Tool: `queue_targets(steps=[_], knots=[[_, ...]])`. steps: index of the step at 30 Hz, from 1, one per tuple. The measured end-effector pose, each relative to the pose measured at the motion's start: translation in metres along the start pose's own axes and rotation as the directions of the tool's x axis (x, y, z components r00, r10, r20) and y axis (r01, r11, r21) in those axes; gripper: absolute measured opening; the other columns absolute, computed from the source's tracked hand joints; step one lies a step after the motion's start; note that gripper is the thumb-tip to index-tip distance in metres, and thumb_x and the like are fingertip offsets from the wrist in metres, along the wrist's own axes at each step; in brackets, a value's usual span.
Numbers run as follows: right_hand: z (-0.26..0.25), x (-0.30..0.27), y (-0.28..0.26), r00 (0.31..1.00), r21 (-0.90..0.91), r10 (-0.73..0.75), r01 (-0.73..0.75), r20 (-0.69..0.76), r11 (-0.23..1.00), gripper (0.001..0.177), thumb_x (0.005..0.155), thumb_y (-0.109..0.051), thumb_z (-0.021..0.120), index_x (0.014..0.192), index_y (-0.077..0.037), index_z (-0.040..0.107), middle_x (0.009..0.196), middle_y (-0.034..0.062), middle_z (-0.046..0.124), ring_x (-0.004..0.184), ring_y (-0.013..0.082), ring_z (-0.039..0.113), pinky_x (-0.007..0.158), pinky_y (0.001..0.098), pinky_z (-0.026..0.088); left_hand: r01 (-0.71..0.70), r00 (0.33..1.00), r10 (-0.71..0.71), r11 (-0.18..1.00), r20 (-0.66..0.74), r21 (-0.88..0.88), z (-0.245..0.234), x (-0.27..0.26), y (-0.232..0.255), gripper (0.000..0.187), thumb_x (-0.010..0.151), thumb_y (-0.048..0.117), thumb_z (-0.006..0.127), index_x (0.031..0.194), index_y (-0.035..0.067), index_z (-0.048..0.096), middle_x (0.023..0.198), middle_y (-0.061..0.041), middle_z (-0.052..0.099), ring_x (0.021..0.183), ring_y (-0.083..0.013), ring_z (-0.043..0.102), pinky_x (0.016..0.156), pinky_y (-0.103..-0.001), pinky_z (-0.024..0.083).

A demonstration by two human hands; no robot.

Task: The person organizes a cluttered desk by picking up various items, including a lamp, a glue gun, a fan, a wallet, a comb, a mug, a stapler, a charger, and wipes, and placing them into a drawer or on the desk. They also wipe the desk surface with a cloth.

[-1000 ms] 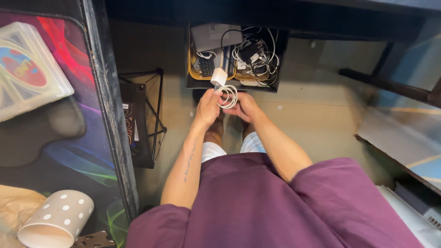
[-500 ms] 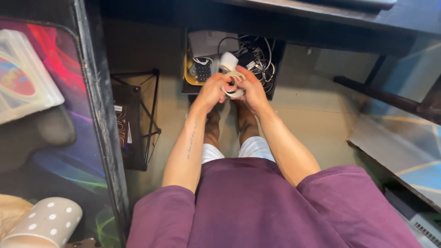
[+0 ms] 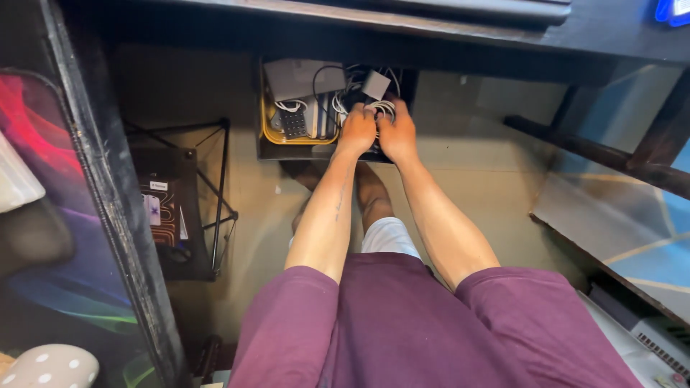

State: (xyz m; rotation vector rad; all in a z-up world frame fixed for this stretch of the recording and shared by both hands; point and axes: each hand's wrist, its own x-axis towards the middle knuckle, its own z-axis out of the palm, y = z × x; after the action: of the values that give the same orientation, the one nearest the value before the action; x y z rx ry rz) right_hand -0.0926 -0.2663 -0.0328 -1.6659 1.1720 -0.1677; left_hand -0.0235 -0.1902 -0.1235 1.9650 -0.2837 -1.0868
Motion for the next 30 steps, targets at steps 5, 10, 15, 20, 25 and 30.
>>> queue_targets(steps=[5, 10, 15, 20, 25, 30], knots=[[-0.012, -0.007, 0.012, 0.982, -0.261, -0.184, 0.189, 0.046, 0.947, 0.055, 0.088, -0.008, 0.063, 0.141, -0.002, 0.054, 0.128, 0.0253, 0.063, 0.114, 0.0411, 0.063, 0.097, 0.0442, 0.052, -0.071, 0.991, 0.092, 0.977, -0.097, 0.2, -0.004, -0.021, 0.012, 0.033, 0.102, 0.028, 0.051, 0.115, 0.003, 0.068, 0.104, -0.027, 0.073, 0.103, -0.0465, 0.066, 0.091, -0.053, 0.05], [-0.04, -0.037, -0.022, 0.951, -0.319, -0.293, 0.31, 0.1, 0.896, 0.052, 0.088, -0.011, 0.067, 0.138, -0.002, 0.058, 0.13, 0.0253, 0.064, 0.119, 0.0431, 0.061, 0.102, 0.0462, 0.05, -0.09, 0.976, 0.1, 0.994, -0.194, 0.058, -0.027, -0.045, 0.016, 0.037, 0.09, 0.025, 0.069, 0.12, 0.002, 0.068, 0.105, -0.021, 0.075, 0.102, -0.0373, 0.072, 0.09, -0.044, 0.054], [-0.057, -0.069, -0.11, 0.921, -0.22, -0.356, 0.384, 0.155, 0.897, 0.032, 0.091, -0.011, 0.067, 0.123, -0.004, 0.07, 0.116, 0.0176, 0.072, 0.102, 0.0333, 0.07, 0.089, 0.0398, 0.056, -0.181, 0.922, 0.1, 0.965, -0.373, -0.19, -0.074, -0.062, 0.022, 0.03, 0.095, 0.016, 0.067, 0.121, 0.0, 0.071, 0.112, -0.012, 0.077, 0.101, -0.0226, 0.075, 0.088, -0.033, 0.058], [-0.059, -0.07, -0.244, 0.762, -0.006, -0.606, 0.623, 0.228, 0.782, 0.022, 0.094, -0.004, 0.068, 0.115, -0.004, 0.073, 0.105, 0.0138, 0.075, 0.09, 0.0255, 0.076, 0.08, 0.0326, 0.06, -0.303, 0.774, 0.046, 0.903, -0.631, -0.305, -0.157, -0.109, 0.156, 0.023, 0.097, 0.018, 0.069, 0.115, 0.004, 0.072, 0.102, -0.009, 0.075, 0.086, -0.0192, 0.071, 0.077, -0.031, 0.058], [-0.04, -0.031, -0.354, 0.429, 0.09, -0.898, 0.895, 0.096, 0.437, 0.017, 0.097, 0.004, 0.07, 0.112, -0.003, 0.071, 0.109, 0.0148, 0.075, 0.1, 0.0283, 0.076, 0.088, 0.034, 0.061, -0.536, 0.324, 0.515, 0.791, -0.793, 0.295, -0.234, -0.122, 0.249, 0.014, 0.098, 0.009, 0.072, 0.112, 0.007, 0.074, 0.108, -0.009, 0.072, 0.102, -0.0269, 0.068, 0.089, -0.037, 0.057], [-0.002, 0.026, -0.412, 0.325, -0.154, -0.93, 0.941, 0.171, 0.301, 0.026, 0.09, -0.003, 0.073, 0.115, -0.009, 0.073, 0.122, 0.0137, 0.069, 0.112, 0.0344, 0.064, 0.097, 0.0418, 0.055, -0.354, 0.396, 0.721, 0.691, -0.568, 0.63, -0.279, -0.115, 0.285, 0.027, 0.093, 0.008, 0.071, 0.12, 0.007, 0.072, 0.143, -0.022, 0.056, 0.141, -0.0435, 0.047, 0.119, -0.059, 0.034]])
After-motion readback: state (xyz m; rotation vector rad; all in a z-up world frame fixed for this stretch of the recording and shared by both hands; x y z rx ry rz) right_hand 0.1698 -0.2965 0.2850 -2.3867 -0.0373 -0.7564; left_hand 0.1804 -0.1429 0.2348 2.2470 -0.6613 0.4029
